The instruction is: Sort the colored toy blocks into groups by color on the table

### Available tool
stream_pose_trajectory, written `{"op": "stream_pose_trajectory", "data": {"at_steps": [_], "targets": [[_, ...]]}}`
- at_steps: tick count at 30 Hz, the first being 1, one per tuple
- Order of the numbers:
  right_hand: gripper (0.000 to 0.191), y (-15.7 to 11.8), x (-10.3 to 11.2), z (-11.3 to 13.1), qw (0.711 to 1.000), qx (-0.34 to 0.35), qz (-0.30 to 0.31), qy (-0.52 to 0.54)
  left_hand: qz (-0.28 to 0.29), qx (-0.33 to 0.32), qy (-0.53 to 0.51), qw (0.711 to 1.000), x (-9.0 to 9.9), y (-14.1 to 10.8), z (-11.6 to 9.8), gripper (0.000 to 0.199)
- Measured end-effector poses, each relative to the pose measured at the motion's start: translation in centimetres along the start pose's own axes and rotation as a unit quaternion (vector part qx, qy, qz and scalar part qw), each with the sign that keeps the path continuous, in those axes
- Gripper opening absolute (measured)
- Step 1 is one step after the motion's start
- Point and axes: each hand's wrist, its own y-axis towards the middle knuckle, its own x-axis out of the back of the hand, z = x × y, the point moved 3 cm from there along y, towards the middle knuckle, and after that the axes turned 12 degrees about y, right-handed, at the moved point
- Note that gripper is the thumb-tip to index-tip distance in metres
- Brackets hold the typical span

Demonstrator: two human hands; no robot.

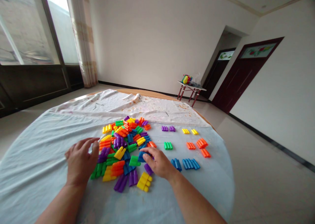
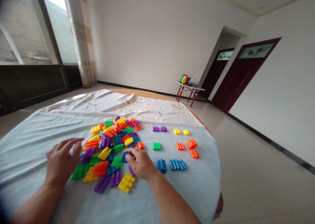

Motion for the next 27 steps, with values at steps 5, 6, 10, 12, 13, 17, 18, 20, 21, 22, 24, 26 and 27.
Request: {"op": "stream_pose_trajectory", "data": {"at_steps": [5,6,10,12,13,17,18,20,21,22,24,26,27], "targets": [[0.028,0.2,-0.3,-0.1,1.000,0.013,-0.010,-0.004,-0.038,-0.281,-0.020,0.959,0.8,-1.9,-5.4,0.026],[0.027,0.2,-0.4,-0.1,1.000,0.017,-0.013,-0.006,-0.016,-0.315,-0.016,0.949,0.5,-2.4,-6.3,0.027],[0.026,0.3,-0.5,-0.1,0.999,0.032,-0.022,-0.012,0.066,-0.395,-0.001,0.916,-0.5,-3.8,-8.3,0.032],[0.025,0.3,-0.2,-0.1,0.999,0.035,-0.022,-0.016,0.081,-0.399,-0.004,0.914,-0.9,-4.0,-8.5,0.029],[0.024,0.3,0.0,-0.1,0.999,0.035,-0.026,-0.018,0.081,-0.393,-0.007,0.916,-1.0,-3.9,-8.4,0.027],[0.023,0.2,1.5,0.2,0.996,0.044,-0.071,-0.029,0.080,-0.365,-0.013,0.927,-1.3,-3.5,-7.6,0.022],[0.023,0.2,1.8,0.3,0.996,0.047,-0.071,-0.029,0.082,-0.362,-0.016,0.928,-1.3,-3.4,-7.4,0.023],[0.023,0.1,1.7,0.3,0.998,0.052,-0.031,-0.026,0.083,-0.355,-0.027,0.931,-1.1,-3.2,-7.2,0.029],[0.024,0.0,1.5,0.3,0.998,0.053,0.000,-0.027,0.080,-0.347,-0.036,0.934,-1.0,-3.1,-7.1,0.032],[0.025,-0.1,1.2,0.3,0.998,0.052,0.030,-0.031,0.071,-0.331,-0.044,0.940,-0.8,-2.9,-6.8,0.033],[0.027,-0.2,0.7,0.1,0.996,0.048,0.061,-0.051,0.043,-0.273,-0.062,0.959,-0.3,-2.3,-6.0,0.030],[0.026,-0.2,0.6,-0.1,0.994,0.046,0.048,-0.083,0.021,-0.183,-0.069,0.980,0.2,-1.6,-4.6,0.033],[0.024,-0.2,0.6,-0.2,0.993,0.044,0.037,-0.100,0.016,-0.133,-0.069,0.989,0.3,-1.3,-3.7,0.037]]}}
